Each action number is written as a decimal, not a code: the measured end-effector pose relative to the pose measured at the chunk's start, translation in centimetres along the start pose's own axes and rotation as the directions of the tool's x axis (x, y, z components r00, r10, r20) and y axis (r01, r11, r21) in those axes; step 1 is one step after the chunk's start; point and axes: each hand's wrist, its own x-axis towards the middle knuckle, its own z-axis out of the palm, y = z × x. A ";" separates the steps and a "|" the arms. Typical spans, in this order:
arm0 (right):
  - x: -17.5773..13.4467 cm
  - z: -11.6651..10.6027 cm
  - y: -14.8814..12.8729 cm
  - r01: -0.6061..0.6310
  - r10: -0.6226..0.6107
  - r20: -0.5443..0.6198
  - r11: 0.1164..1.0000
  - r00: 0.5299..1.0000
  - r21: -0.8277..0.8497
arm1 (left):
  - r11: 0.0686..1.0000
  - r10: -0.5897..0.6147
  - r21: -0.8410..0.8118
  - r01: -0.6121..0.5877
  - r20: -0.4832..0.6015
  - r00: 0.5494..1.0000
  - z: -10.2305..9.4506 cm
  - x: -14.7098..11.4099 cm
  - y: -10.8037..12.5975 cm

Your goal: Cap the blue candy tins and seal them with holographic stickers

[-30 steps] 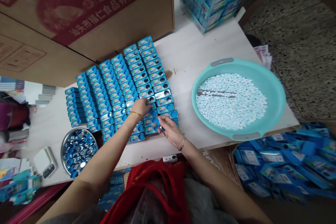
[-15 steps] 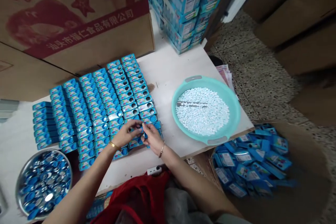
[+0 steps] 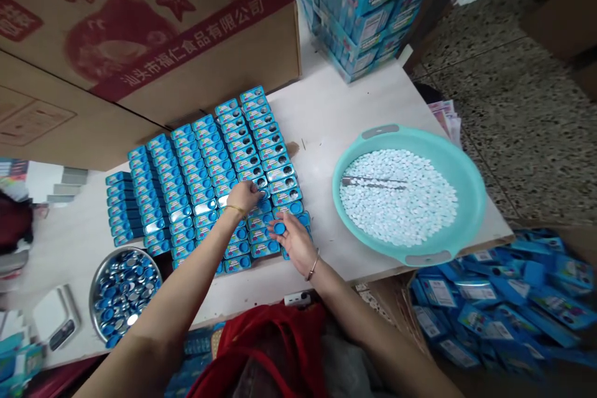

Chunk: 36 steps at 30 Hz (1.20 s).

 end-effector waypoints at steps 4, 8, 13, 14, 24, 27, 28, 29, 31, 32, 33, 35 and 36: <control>-0.1 0.3 -0.5 -0.016 0.016 0.007 0.999 1.000 0.039 | 0.983 -0.054 0.181 0.031 0.125 0.991 -0.9 1.2 0.9; 0.0 0.7 -1.0 -0.034 0.034 0.000 0.997 0.999 0.065 | 0.973 -0.068 0.227 0.041 0.110 0.992 -0.9 0.9 0.9; 0.1 1.5 -1.7 -0.045 0.049 -0.031 0.992 0.998 0.119 | 0.954 0.282 -0.099 -0.284 -0.033 0.959 0.8 -3.4 -0.5; 0.2 1.7 -1.7 -0.045 0.048 -0.023 0.991 0.999 0.128 | 0.900 0.391 -0.193 -0.392 -0.045 0.919 1.2 -4.5 -0.8; 0.5 2.4 -0.9 -0.034 0.034 0.000 0.999 0.999 -0.005 | 0.944 0.134 -0.263 -0.197 -0.241 0.961 0.3 -1.8 -0.9; 0.2 1.7 -0.8 -0.020 0.020 -0.006 0.997 1.000 -0.080 | 0.990 0.050 -0.121 -0.070 -0.158 0.986 -0.7 1.1 -0.1; 0.2 1.4 -0.9 -0.020 0.019 -0.007 0.995 1.000 -0.100 | 0.997 0.028 -0.066 -0.036 -0.114 0.993 -0.9 1.7 0.1; 0.1 1.1 -0.9 -0.018 0.017 -0.003 0.993 1.000 -0.121 | 1.000 0.006 -0.008 -0.007 -0.070 0.998 -1.1 2.2 0.3; 0.0 0.7 -0.9 -0.008 0.011 0.016 0.986 1.000 -0.164 | 0.994 -0.023 0.104 0.022 0.011 1.000 -1.3 2.9 0.6; -0.1 0.6 -0.9 -0.005 0.010 0.023 0.982 1.000 -0.189 | 0.988 -0.032 0.152 0.025 0.044 0.998 -1.4 3.2 0.7; -0.1 0.5 -0.8 -0.002 0.008 0.025 0.976 1.000 -0.217 | 0.982 -0.040 0.189 0.026 0.070 0.997 -1.5 3.5 0.7; -0.4 0.6 -0.7 0.008 0.000 0.027 0.956 1.000 -0.295 | 0.978 -0.044 0.206 0.024 0.096 0.994 -1.7 4.1 0.8; -0.5 0.7 -0.6 0.019 -0.007 0.038 0.939 0.999 -0.344 | 0.983 -0.035 0.182 0.018 0.088 0.995 -1.7 4.3 0.9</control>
